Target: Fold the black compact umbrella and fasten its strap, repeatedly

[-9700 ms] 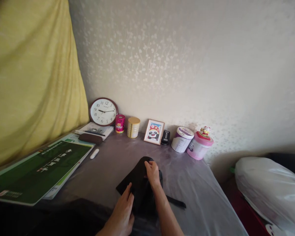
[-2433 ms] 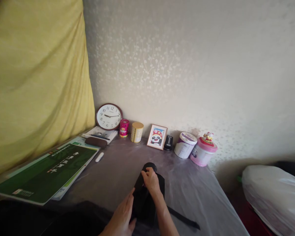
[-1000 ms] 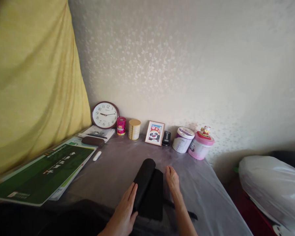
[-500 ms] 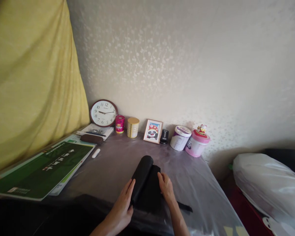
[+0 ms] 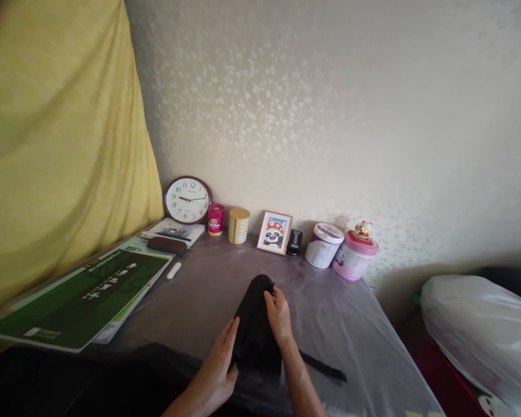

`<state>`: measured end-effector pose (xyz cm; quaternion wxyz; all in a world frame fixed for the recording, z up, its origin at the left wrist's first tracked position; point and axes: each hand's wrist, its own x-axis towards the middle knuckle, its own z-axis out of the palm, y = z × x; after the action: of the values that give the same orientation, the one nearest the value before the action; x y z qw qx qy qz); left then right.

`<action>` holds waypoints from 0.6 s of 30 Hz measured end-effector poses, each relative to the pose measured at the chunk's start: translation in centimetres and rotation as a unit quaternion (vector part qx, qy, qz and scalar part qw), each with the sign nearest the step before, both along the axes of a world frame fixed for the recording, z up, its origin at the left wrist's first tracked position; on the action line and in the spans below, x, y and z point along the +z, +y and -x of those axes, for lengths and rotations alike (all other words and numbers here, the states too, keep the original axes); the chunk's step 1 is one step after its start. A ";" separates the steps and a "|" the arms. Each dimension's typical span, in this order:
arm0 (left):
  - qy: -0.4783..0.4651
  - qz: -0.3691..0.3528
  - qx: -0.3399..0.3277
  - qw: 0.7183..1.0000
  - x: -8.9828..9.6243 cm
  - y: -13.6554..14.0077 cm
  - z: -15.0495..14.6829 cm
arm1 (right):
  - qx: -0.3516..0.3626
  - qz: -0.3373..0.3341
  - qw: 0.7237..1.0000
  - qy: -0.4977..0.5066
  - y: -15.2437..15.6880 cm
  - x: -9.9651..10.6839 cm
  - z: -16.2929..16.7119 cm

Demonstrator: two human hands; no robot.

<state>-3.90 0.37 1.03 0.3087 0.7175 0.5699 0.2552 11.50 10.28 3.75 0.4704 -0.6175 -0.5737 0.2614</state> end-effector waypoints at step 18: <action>0.029 -0.052 0.023 0.998 -1.0 0.2 0.8 | 0.130 0.054 0.986 -0.091 1.4 0.0 3.5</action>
<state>-4.72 0.62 0.06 0.2486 0.7266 0.5808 0.2699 8.02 11.66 3.73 0.3437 -0.5839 -0.6744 0.2935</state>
